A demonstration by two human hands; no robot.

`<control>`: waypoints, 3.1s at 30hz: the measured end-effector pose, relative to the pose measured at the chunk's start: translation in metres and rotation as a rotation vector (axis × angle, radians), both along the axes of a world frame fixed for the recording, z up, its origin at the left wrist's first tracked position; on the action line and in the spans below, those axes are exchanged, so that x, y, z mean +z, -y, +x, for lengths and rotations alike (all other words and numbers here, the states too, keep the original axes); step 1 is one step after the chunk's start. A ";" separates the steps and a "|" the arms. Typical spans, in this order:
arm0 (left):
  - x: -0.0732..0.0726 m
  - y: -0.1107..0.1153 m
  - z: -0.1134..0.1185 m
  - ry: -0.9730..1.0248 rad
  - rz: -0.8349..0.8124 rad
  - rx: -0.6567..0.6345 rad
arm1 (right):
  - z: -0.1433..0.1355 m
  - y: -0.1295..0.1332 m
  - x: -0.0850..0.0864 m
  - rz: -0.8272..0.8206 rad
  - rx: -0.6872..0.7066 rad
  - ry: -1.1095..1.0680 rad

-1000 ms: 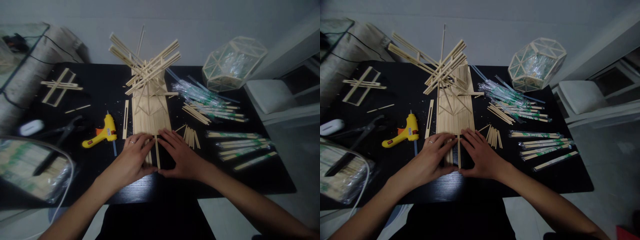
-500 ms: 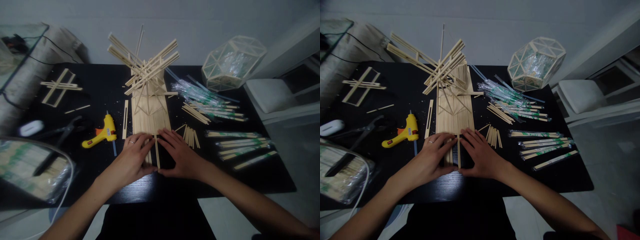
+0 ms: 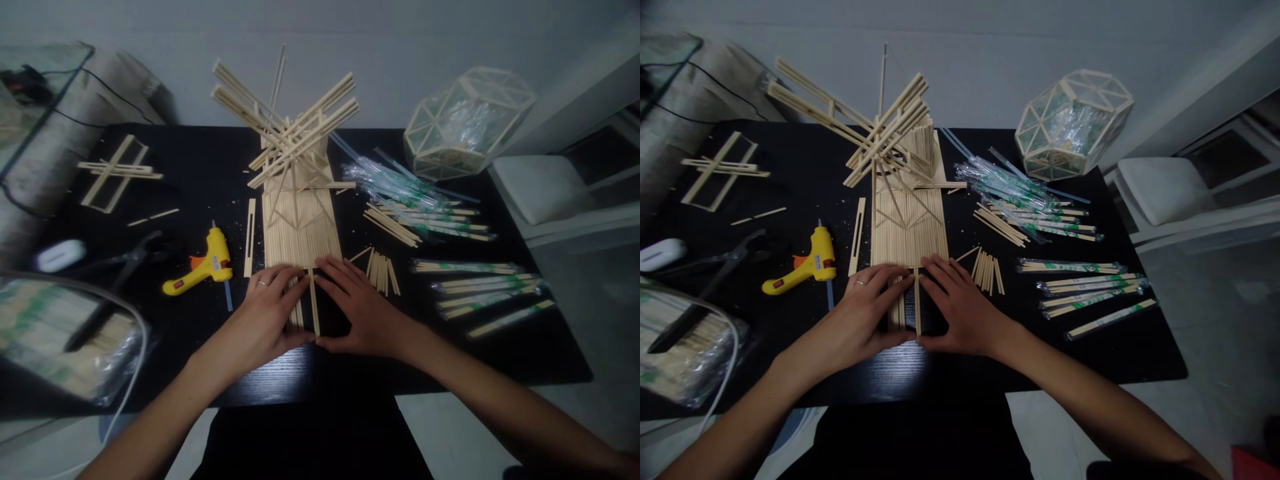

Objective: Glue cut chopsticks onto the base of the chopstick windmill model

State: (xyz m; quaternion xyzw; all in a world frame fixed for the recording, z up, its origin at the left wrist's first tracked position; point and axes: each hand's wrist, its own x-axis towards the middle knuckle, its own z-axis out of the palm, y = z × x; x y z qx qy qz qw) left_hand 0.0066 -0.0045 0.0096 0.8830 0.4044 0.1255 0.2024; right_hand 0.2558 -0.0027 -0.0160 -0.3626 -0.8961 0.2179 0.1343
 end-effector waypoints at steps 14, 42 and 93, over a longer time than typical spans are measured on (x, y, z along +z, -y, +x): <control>0.000 -0.001 0.000 0.005 0.003 -0.008 | 0.000 0.001 -0.002 0.005 0.001 -0.020; -0.003 0.001 -0.001 0.006 -0.023 0.038 | 0.006 -0.004 0.001 -0.016 0.024 -0.020; 0.006 0.013 -0.022 0.085 0.082 0.197 | 0.006 -0.007 -0.002 0.067 -0.038 -0.145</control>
